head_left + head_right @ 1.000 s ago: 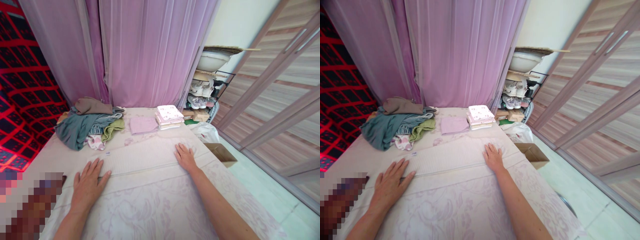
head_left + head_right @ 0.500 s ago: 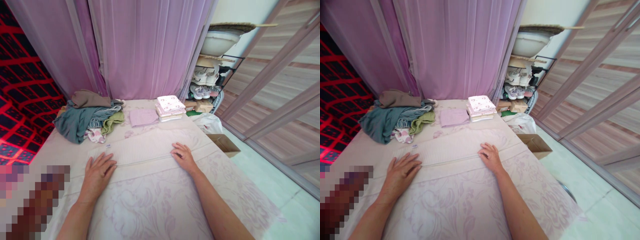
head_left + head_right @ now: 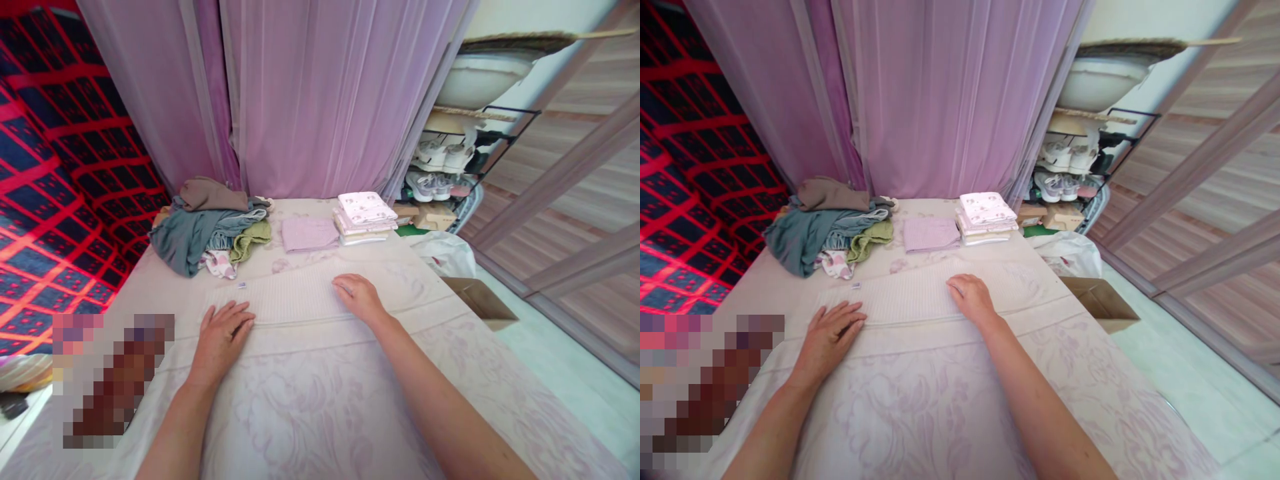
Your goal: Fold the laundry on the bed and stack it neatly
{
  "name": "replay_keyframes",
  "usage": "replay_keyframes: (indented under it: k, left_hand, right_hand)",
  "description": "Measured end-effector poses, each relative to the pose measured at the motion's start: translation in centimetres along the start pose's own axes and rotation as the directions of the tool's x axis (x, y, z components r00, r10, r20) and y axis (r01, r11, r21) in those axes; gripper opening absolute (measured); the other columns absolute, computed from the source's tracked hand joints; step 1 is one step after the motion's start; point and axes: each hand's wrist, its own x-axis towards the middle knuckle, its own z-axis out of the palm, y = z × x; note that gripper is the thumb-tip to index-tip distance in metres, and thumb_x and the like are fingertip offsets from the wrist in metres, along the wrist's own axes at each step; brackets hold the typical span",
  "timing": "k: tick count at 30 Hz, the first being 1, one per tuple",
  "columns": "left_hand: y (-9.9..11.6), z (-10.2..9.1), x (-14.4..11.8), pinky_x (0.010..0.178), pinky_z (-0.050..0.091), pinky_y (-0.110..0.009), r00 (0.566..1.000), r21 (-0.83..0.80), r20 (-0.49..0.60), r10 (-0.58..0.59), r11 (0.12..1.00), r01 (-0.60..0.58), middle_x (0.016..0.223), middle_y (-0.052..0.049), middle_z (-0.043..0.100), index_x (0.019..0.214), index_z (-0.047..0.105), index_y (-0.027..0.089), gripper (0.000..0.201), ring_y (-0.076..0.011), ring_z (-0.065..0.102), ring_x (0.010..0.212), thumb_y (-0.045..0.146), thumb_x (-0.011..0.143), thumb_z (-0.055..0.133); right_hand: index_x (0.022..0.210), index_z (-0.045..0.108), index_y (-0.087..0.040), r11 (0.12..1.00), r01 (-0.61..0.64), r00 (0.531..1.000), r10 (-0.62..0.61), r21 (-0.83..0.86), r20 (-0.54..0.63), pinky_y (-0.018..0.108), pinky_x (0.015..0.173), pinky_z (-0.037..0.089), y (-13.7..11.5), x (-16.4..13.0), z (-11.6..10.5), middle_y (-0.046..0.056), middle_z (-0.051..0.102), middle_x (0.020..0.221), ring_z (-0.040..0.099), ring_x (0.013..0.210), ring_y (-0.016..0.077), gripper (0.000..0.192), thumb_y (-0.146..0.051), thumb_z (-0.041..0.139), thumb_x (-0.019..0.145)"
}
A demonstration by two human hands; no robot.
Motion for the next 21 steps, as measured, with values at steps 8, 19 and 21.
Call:
replay_keyframes:
  k: [8, 19, 21]
  left_hand:
    - [0.4, -0.3, -0.1, 0.108, 0.024, -0.056, 1.0, -0.037, 0.01, 0.0, 0.999, 0.0, 0.122, -0.003, 0.066, 0.095, 0.07, 0.03, 0.024, -0.0272, 0.051, 0.125, 0.04, 0.089, 0.049]
    - [0.6, -0.5, -0.2, 0.109, 0.022, -0.057, 0.999, -0.069, 0.033, -0.021, 0.997, 0.024, 0.123, -0.002, 0.066, 0.095, 0.07, 0.03, 0.023, -0.0272, 0.05, 0.125, 0.039, 0.088, 0.05]
    - [0.5, -0.4, -0.2, 0.109, 0.021, -0.057, 0.999, -0.069, 0.034, -0.02, 0.997, 0.022, 0.123, -0.002, 0.065, 0.096, 0.069, 0.03, 0.023, -0.0272, 0.049, 0.126, 0.039, 0.088, 0.05]
  right_hand:
    - [0.099, 0.072, -0.027, 0.968, 0.089, 0.964, -0.024, -0.237, 0.266, 0.033, 0.088, 0.042, -3.3, 9.2, 2.6, 0.004, 0.07, 0.105, 0.06, 0.1, 0.0214, 0.022, -0.025, 0.057, 0.084]
    - [0.084, 0.074, -0.025, 0.96, 0.115, 0.958, -0.039, -0.257, 0.283, 0.034, 0.085, 0.038, -3.1, 10.1, 2.7, 0.004, 0.072, 0.089, 0.06, 0.092, 0.0217, 0.015, -0.024, 0.06, 0.08]
    - [0.084, 0.073, -0.023, 0.961, 0.108, 0.963, -0.037, -0.254, 0.268, 0.034, 0.084, 0.038, -3.1, 10.1, 2.7, 0.004, 0.072, 0.09, 0.06, 0.091, 0.0215, 0.015, -0.023, 0.058, 0.081]
